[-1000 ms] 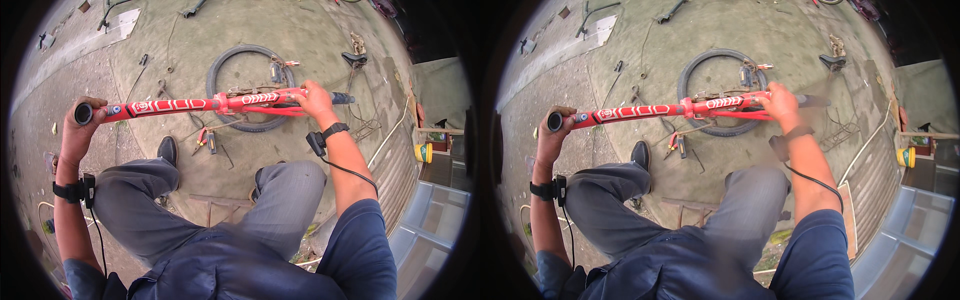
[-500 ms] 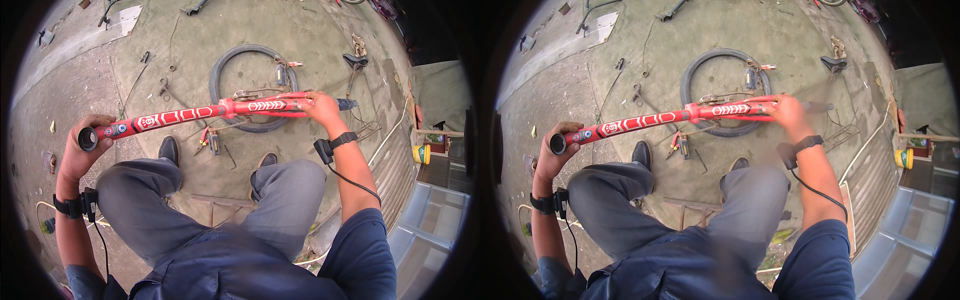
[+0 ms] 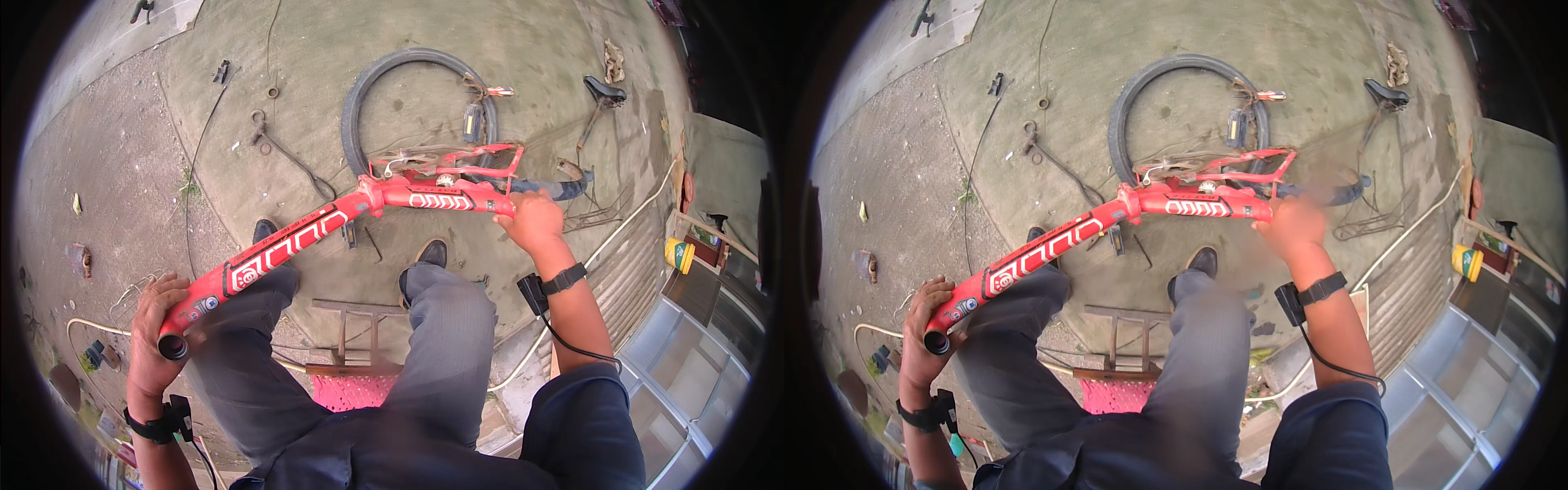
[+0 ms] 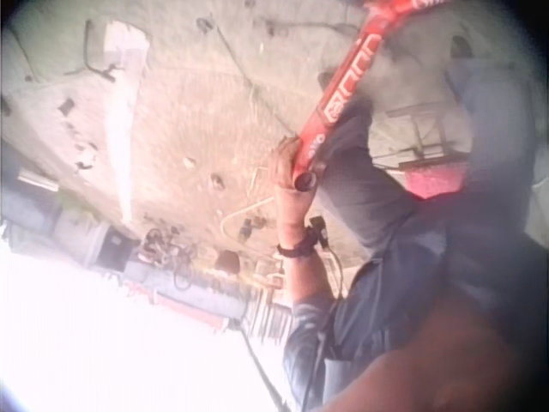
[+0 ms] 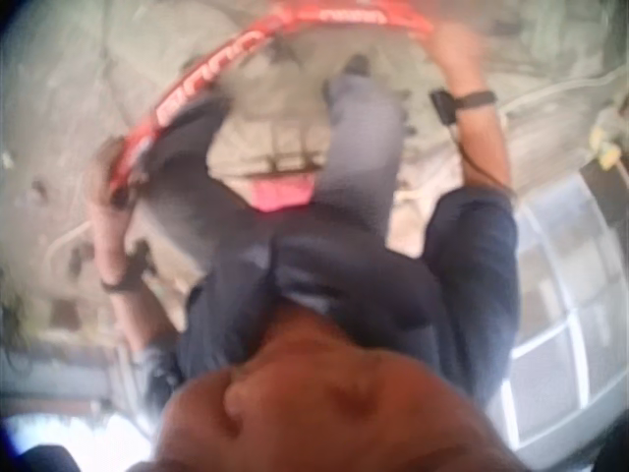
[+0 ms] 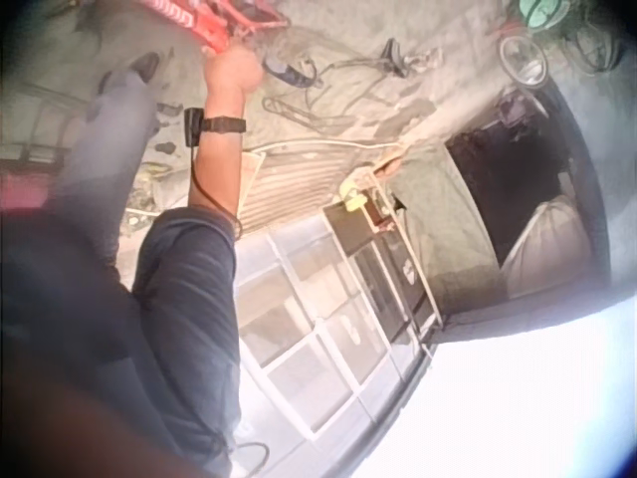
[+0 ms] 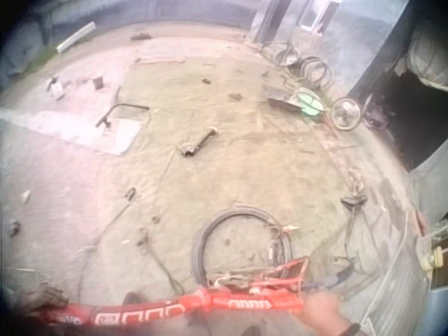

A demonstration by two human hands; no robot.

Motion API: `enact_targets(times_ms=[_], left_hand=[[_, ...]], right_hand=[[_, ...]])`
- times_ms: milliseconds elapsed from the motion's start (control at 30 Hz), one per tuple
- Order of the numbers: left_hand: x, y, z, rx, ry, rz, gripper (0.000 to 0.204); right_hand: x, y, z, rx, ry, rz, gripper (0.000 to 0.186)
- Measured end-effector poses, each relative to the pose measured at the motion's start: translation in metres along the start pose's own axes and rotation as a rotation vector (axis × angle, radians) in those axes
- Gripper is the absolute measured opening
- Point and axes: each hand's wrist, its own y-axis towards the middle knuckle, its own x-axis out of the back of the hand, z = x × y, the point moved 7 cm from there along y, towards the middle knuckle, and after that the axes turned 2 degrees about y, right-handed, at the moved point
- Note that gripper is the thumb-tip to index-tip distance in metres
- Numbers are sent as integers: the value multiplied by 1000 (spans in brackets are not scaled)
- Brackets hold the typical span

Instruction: The person cleans the bottom bracket area of a red bicycle frame using a wire brush and a metal rod. They then lift the frame to inspect the bottom bracket shell and surrounding areas.

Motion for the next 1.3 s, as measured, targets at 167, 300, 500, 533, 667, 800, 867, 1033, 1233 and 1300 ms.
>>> enact_targets(times_ms=[167,300,500,533,667,800,867,1033,1233,1300], left_hand=[[24,-8,1,72,-11,306,66],[72,24,15,147,-56,316,68],[48,151,17,7,-64,173,93],[3,144,17,81,-74,439,96],[-71,69,21,410,-265,1219,102],[-7,114,21,331,-231,885,103],[21,153,10,305,-165,621,101],[-42,76,-31,249,74,1126,107],[-12,71,47,361,16,580,92],[-23,41,51,504,46,652,84]], right_hand=[[-23,14,15,9,-136,212,41],[-38,28,9,-54,-143,336,34],[-41,39,2,-23,-101,289,30],[-41,39,1,-28,-77,279,30],[-47,31,-1,-46,-36,318,26],[-45,31,1,-34,-10,320,22],[-43,35,2,-33,-17,310,22],[-41,33,2,-35,45,291,24],[-49,39,-4,-22,-16,338,30],[-47,41,-4,-31,15,321,31]])
